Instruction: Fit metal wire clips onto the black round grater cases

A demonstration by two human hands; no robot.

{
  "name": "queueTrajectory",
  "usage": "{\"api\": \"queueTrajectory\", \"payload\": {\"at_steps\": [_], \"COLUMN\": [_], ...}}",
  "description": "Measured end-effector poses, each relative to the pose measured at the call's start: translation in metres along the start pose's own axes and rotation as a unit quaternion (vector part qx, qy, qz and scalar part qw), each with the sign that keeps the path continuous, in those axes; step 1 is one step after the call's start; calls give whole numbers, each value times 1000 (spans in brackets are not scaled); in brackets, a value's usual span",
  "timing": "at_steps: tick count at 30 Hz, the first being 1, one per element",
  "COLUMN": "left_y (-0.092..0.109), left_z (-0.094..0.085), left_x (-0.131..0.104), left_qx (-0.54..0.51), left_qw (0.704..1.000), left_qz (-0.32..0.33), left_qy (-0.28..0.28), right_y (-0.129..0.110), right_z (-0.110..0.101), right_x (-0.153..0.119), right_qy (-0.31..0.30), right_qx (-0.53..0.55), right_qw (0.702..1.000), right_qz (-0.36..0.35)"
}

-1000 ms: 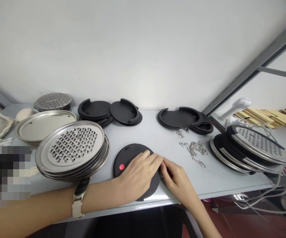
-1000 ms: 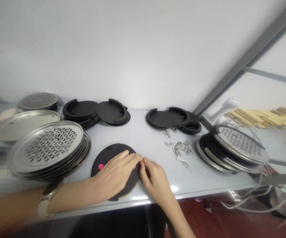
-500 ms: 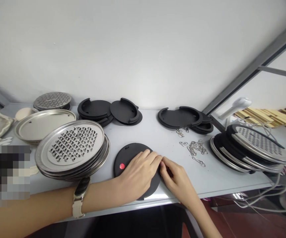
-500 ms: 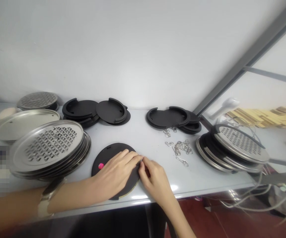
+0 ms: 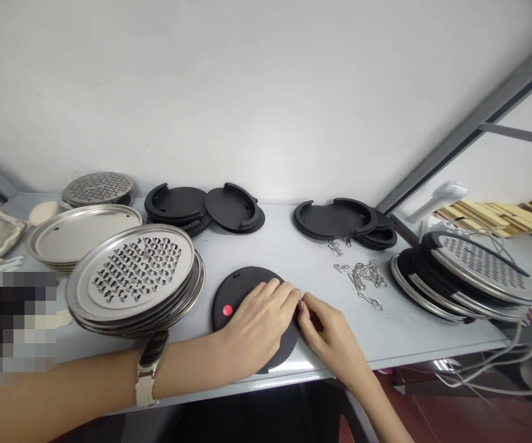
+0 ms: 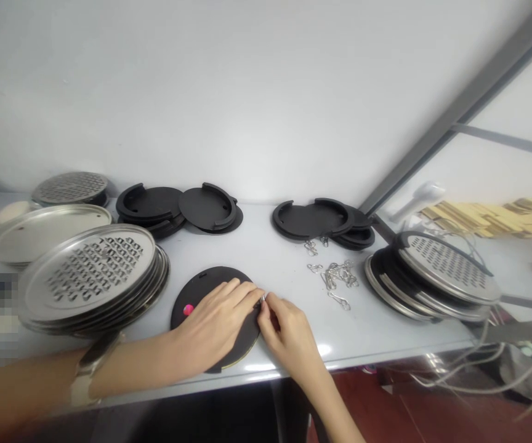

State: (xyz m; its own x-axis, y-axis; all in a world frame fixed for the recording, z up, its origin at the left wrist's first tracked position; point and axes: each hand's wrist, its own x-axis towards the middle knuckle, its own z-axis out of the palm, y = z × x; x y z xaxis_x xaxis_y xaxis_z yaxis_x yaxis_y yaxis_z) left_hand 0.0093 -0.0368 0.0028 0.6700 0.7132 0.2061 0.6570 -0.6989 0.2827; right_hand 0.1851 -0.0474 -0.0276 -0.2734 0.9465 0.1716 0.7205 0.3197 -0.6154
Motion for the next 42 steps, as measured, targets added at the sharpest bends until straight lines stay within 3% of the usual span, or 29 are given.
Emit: {"api": "queueTrajectory", "payload": {"at_steps": [32,42], "left_y": [-1,-3], "left_z": [2,7], "left_x": [-3,-2], "left_qx": [11,26], "left_qw": [1000,1000], "left_qz": [1,5], "left_qy": [-1,15], "right_y": [0,-1], "right_z": [-1,-1], "right_x": [-4,3], "right_qy": [53,-10], "right_qx": [15,-2], "right_qw": [998,1000], "right_qz": [12,1]}}
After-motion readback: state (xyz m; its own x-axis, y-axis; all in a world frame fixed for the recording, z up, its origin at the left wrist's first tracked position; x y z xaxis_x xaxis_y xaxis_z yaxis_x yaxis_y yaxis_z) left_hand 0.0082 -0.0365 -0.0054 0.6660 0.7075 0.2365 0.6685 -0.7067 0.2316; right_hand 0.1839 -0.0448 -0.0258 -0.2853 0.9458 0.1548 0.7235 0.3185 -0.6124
